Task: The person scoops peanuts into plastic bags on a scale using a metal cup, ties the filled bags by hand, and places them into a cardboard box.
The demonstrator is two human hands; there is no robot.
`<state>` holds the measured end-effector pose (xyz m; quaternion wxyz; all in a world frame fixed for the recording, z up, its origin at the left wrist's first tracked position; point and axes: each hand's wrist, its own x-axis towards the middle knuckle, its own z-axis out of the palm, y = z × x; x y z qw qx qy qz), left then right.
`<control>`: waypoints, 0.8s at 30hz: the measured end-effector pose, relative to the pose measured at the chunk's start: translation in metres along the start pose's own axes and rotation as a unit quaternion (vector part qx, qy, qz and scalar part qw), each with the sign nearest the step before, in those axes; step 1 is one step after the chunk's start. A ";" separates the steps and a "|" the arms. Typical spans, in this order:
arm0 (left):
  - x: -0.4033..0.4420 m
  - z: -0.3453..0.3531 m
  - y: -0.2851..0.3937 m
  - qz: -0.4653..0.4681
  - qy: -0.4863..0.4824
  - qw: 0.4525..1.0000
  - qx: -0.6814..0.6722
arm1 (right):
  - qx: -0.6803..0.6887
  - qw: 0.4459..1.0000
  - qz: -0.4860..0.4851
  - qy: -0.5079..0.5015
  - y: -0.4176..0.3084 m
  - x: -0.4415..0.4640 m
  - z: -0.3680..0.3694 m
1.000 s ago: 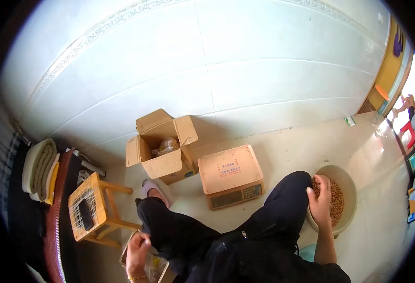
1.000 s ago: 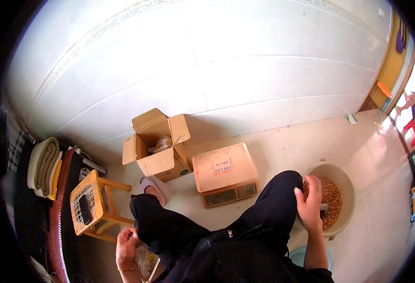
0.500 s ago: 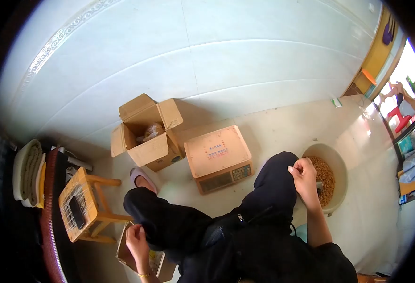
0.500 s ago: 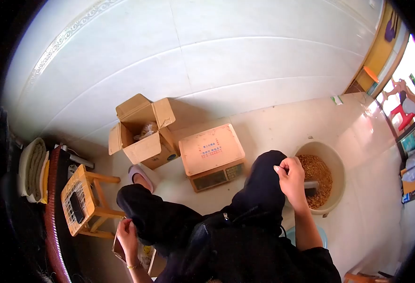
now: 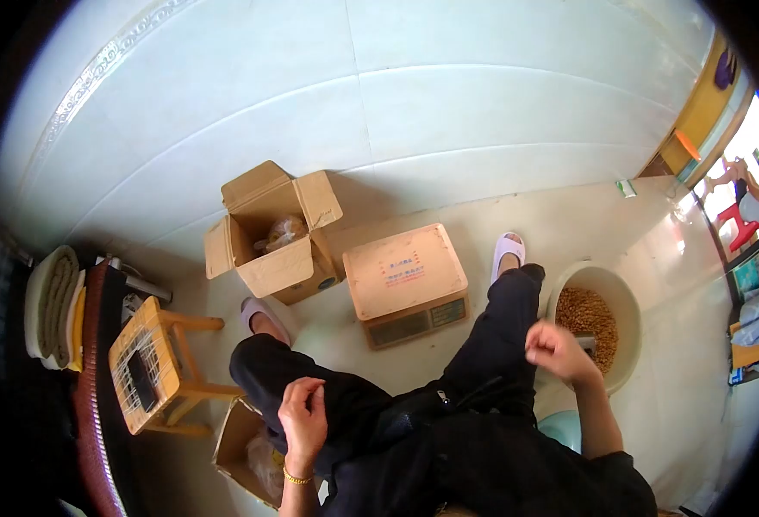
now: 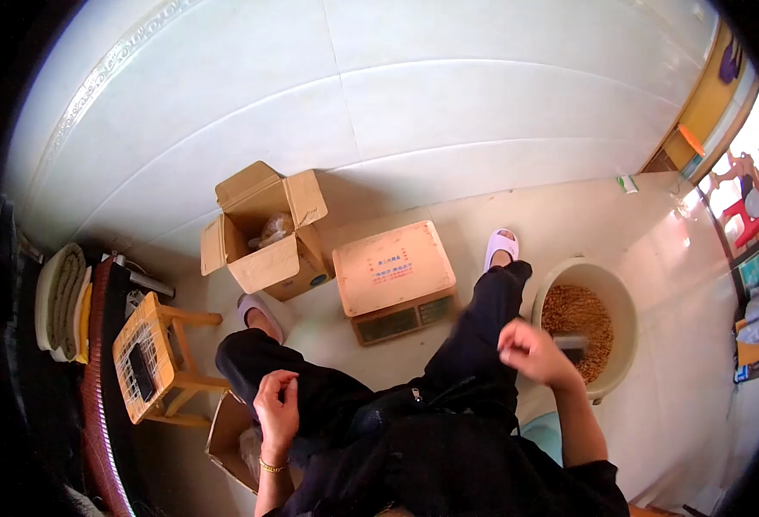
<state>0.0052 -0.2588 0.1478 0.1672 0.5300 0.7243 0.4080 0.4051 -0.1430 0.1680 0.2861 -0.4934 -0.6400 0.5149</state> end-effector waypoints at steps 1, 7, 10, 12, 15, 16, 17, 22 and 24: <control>-0.001 0.004 -0.004 0.006 -0.010 1.000 -0.001 | -0.051 0.994 -0.011 -0.101 -0.002 -0.008 0.003; 0.001 0.002 -0.005 0.005 0.003 1.000 0.002 | -0.028 0.994 0.074 0.078 0.025 -0.024 -0.005; 0.000 -0.020 -0.010 0.035 0.092 0.993 0.066 | -0.167 0.965 -0.008 0.202 0.059 -0.023 -0.011; -0.006 -0.040 -0.017 -0.007 0.176 0.981 0.085 | -0.381 0.900 0.006 0.210 0.066 -0.031 -0.015; -0.030 -0.072 -0.061 -0.074 0.308 0.939 0.137 | -0.459 0.871 0.044 0.171 0.106 -0.041 -0.009; -0.041 -0.081 -0.082 -0.110 0.318 0.932 0.134 | -0.463 0.875 0.083 0.115 0.109 -0.046 -0.008; -0.055 -0.089 -0.108 -0.146 0.327 0.924 0.130 | -0.461 0.876 0.081 0.116 0.116 -0.050 -0.006; -0.122 -0.076 -0.244 -0.306 0.105 0.905 0.277 | -0.367 0.923 0.062 0.094 0.135 -0.055 -0.001; -0.143 -0.052 -0.269 -0.282 0.055 0.900 0.327 | -0.352 0.928 0.057 0.104 0.141 -0.058 0.002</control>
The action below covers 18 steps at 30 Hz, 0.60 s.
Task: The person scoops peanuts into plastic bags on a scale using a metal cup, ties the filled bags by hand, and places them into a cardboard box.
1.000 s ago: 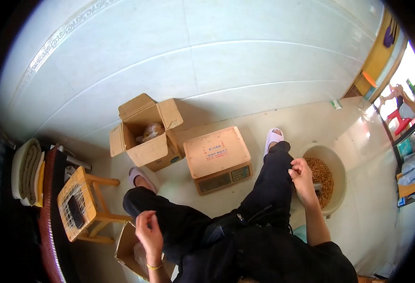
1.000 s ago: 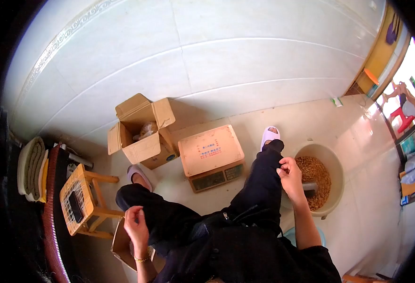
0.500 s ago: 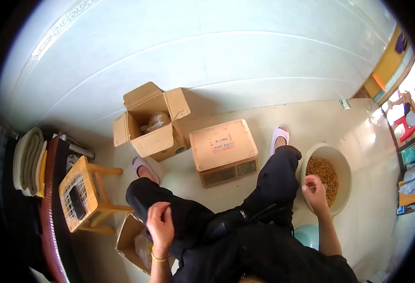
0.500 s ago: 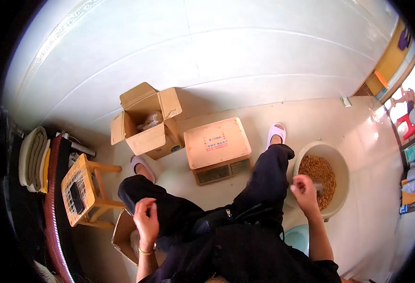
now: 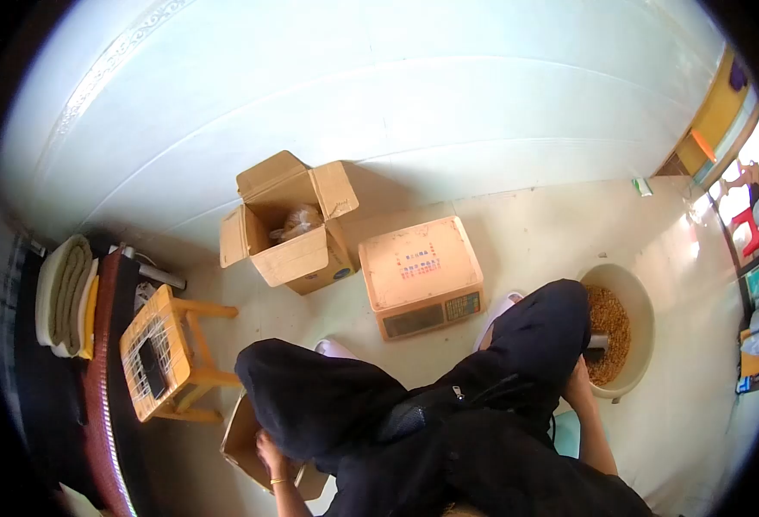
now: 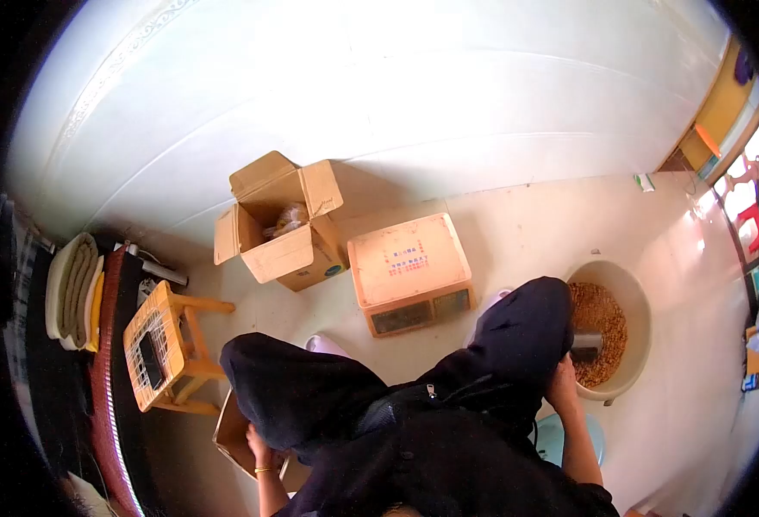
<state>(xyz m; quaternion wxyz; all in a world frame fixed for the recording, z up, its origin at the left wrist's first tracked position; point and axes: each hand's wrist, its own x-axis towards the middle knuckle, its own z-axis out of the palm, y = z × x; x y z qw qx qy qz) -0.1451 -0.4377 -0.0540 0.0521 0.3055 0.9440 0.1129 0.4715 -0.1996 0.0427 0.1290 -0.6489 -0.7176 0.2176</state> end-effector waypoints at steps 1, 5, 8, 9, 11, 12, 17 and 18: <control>-0.003 0.017 -0.002 0.012 -0.021 1.000 0.005 | -0.010 1.000 -0.009 0.013 0.000 -0.002 0.003; -0.012 0.053 0.002 -0.005 -0.107 0.994 -0.018 | -0.113 0.991 -0.019 0.065 0.018 -0.007 0.024; -0.011 0.058 -0.005 -0.014 -0.125 0.992 -0.025 | -0.179 0.981 -0.011 0.076 0.018 -0.008 0.025; -0.010 0.057 -0.008 -0.015 -0.129 0.991 -0.025 | -0.171 0.983 -0.016 0.066 0.015 -0.007 0.023; -0.009 0.054 -0.012 -0.020 -0.136 0.990 -0.023 | -0.153 0.987 0.018 0.038 0.033 -0.008 0.034; -0.008 0.053 -0.014 -0.021 -0.140 0.990 -0.022 | -0.137 0.989 0.052 0.014 0.040 -0.011 0.037; -0.005 0.053 -0.018 -0.031 -0.162 0.986 -0.014 | -0.149 0.989 0.002 -0.018 0.042 -0.011 0.025; -0.005 0.053 -0.019 -0.032 -0.165 0.986 -0.013 | -0.164 0.986 -0.023 -0.005 0.035 -0.012 0.020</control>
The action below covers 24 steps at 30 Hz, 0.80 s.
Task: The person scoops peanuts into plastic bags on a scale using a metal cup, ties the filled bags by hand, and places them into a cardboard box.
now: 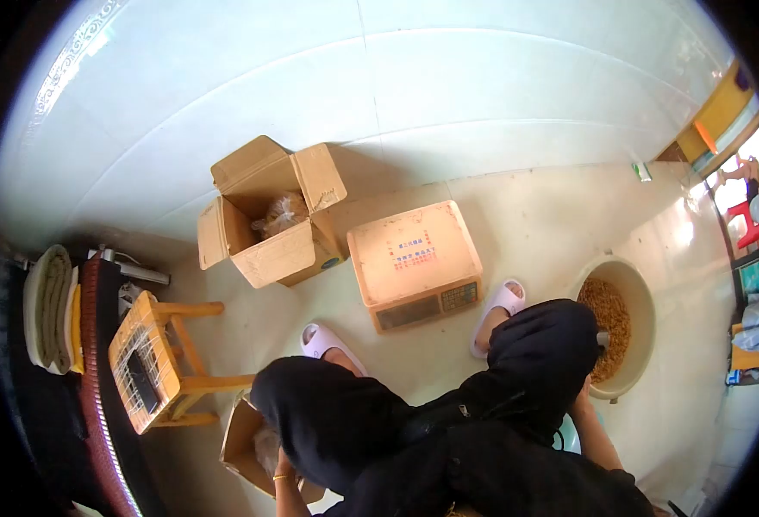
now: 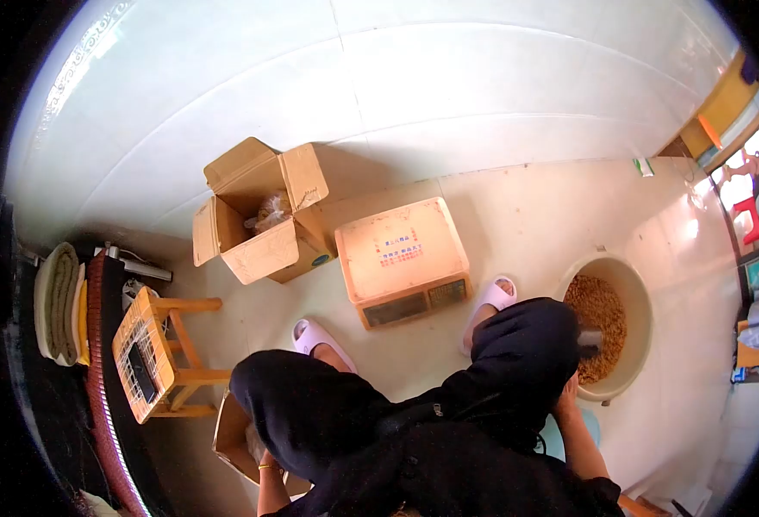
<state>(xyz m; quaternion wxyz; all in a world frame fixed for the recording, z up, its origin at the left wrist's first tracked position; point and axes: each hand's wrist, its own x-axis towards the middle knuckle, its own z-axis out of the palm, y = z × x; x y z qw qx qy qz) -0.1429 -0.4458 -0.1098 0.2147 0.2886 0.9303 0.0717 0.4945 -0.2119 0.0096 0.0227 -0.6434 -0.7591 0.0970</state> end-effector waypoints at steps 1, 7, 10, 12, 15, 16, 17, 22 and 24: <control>0.001 0.001 0.000 0.000 -0.002 1.000 0.002 | 0.000 1.000 0.003 -0.001 0.011 -0.002 0.012; 0.002 0.006 -0.003 0.009 -0.014 1.000 0.004 | 0.031 0.999 0.023 0.006 0.008 -0.003 0.009; 0.002 0.006 -0.005 0.017 -0.012 1.000 0.000 | 0.053 0.998 0.032 0.008 0.002 -0.004 0.004; 0.002 0.004 -0.005 0.019 -0.007 1.000 -0.008 | 0.068 0.997 0.032 0.012 0.002 -0.005 0.002; -0.001 0.004 -0.004 0.019 -0.004 1.000 -0.016 | 0.085 0.996 0.033 0.016 0.002 -0.004 -0.002; -0.002 0.004 -0.004 0.019 -0.006 1.000 -0.017 | 0.090 0.995 0.033 0.017 0.002 -0.004 -0.002; -0.002 0.005 -0.005 0.020 -0.006 1.000 -0.020 | 0.094 0.995 0.035 0.018 0.002 -0.005 -0.004; 0.003 0.004 -0.005 0.026 -0.013 0.999 -0.016 | 0.108 0.993 0.044 0.022 0.001 -0.009 -0.008; 0.006 0.005 -0.005 0.027 -0.014 0.999 -0.017 | 0.110 0.992 0.048 0.023 -0.001 -0.010 -0.009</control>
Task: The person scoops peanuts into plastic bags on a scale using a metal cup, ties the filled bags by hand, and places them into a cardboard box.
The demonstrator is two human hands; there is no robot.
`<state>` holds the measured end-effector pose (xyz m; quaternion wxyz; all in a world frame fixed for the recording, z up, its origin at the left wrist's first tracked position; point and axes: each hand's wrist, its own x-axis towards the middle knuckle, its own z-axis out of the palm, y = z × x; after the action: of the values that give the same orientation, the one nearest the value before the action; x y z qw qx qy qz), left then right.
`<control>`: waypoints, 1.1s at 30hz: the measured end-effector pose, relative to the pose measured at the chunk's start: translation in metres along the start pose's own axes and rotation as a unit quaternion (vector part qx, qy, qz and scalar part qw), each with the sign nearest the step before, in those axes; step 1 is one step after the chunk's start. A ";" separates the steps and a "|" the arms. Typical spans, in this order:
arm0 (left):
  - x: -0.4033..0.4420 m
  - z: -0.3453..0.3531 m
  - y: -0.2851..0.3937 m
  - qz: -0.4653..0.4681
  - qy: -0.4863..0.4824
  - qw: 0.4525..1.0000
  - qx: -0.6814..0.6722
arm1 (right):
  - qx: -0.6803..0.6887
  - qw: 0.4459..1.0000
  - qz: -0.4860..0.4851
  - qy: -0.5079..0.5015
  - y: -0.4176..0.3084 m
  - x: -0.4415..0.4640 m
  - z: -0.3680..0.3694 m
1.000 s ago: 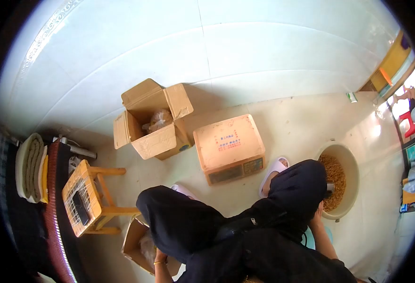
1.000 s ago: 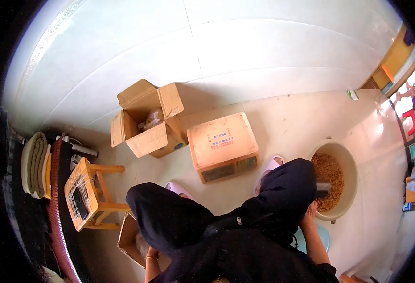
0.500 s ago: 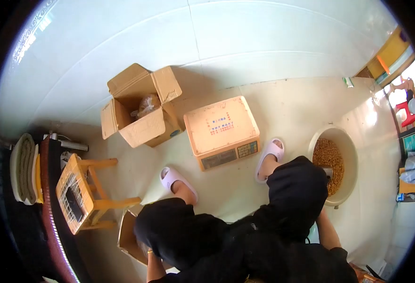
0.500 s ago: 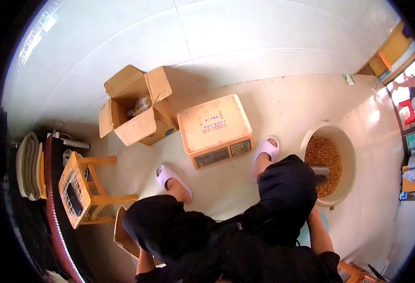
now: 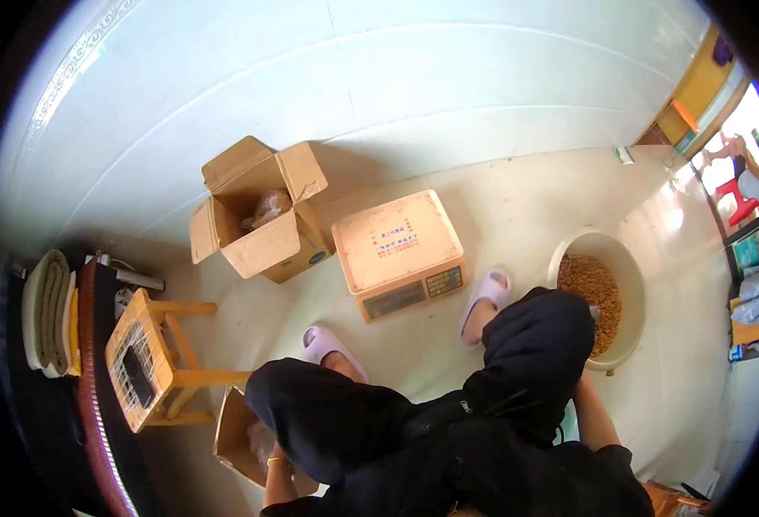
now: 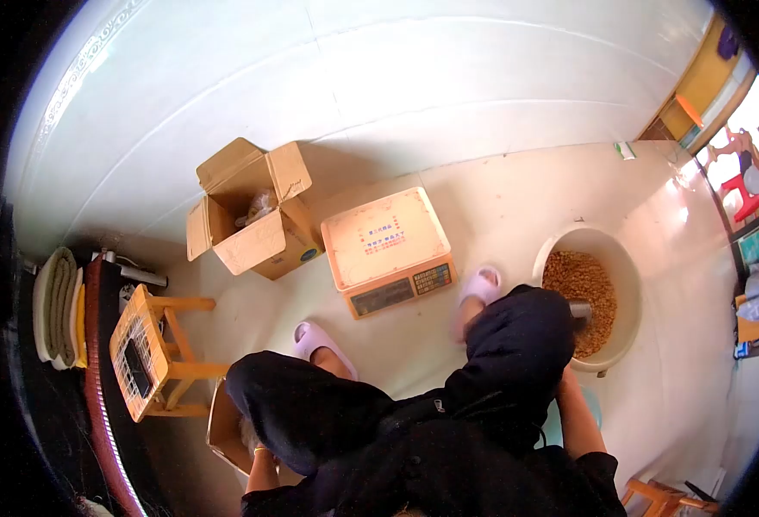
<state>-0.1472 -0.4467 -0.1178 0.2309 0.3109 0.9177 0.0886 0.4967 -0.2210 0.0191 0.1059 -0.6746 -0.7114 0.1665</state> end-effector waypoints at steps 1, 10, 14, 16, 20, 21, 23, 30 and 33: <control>0.002 0.000 0.000 0.001 -0.004 1.000 0.002 | 0.003 1.000 0.000 0.000 0.001 -0.001 -0.001; -0.002 -0.001 -0.009 -0.008 -0.017 1.000 0.002 | 0.012 1.000 0.013 -0.010 0.006 -0.009 -0.002; -0.008 0.000 -0.015 -0.018 -0.020 1.000 -0.001 | 0.011 1.000 0.016 -0.021 0.012 -0.014 -0.002; -0.011 -0.002 -0.018 -0.020 -0.023 1.000 -0.001 | 0.012 0.999 0.020 -0.025 0.015 -0.016 -0.002; -0.016 -0.001 -0.025 -0.026 -0.030 0.999 -0.004 | 0.014 0.999 0.024 -0.035 0.018 -0.019 -0.005; -0.017 -0.001 -0.026 -0.028 -0.030 0.999 -0.006 | 0.016 0.999 0.024 -0.035 0.018 -0.018 -0.006; -0.018 -0.002 -0.028 -0.027 -0.032 0.999 -0.013 | 0.025 0.999 0.025 -0.034 0.021 -0.017 -0.009; -0.019 -0.015 -0.037 -0.006 0.003 0.996 -0.090 | 0.220 0.975 0.028 0.001 0.003 0.019 -0.042; -0.012 -0.023 -0.048 0.011 0.052 0.979 -0.199 | 0.171 0.983 0.004 0.062 0.001 0.058 -0.070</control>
<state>-0.1754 -0.4926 -0.1080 0.2395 0.2641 0.8888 0.2881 0.5203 -0.1570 0.0787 0.2636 -0.6580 -0.6619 0.2439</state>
